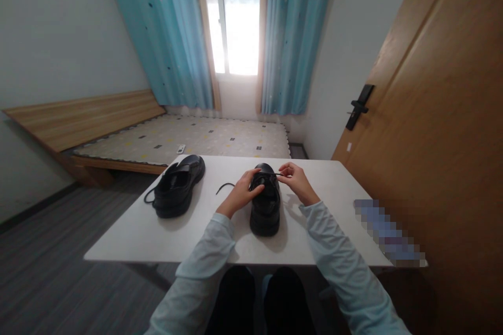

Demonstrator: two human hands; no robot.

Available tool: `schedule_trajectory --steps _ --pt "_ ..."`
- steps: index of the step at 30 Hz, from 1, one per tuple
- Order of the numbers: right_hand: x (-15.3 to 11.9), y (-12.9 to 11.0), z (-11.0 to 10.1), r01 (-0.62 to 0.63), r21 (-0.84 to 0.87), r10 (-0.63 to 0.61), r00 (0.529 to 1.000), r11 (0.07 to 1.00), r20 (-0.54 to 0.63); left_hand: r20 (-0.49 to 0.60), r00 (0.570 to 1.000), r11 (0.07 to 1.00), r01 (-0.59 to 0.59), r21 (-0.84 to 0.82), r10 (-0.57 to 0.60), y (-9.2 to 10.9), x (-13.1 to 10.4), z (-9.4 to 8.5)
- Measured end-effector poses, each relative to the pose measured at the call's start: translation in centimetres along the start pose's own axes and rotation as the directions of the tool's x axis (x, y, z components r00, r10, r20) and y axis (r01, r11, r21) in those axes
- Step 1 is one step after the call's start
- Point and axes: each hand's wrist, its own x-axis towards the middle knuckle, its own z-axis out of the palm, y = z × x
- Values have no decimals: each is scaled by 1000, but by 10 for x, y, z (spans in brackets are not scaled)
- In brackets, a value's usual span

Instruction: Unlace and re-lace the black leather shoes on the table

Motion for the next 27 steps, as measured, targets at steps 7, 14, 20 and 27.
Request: schedule_trajectory --steps 7,14,20,27 --pt "1 0 -1 21 40 -18 997 999 -76 2 1000 1000 -2 2 2 -4 -1 1" --pt "0 -3 1 37 207 -13 993 978 -118 19 1000 1000 12 -28 -12 -4 -1 0" --pt "-1 -6 3 20 380 8 997 925 -70 19 1000 999 20 -34 -20 -2 -1 -1" --pt "0 -5 3 107 233 -91 993 967 -81 18 1000 999 25 -27 -24 -4 -1 -1"
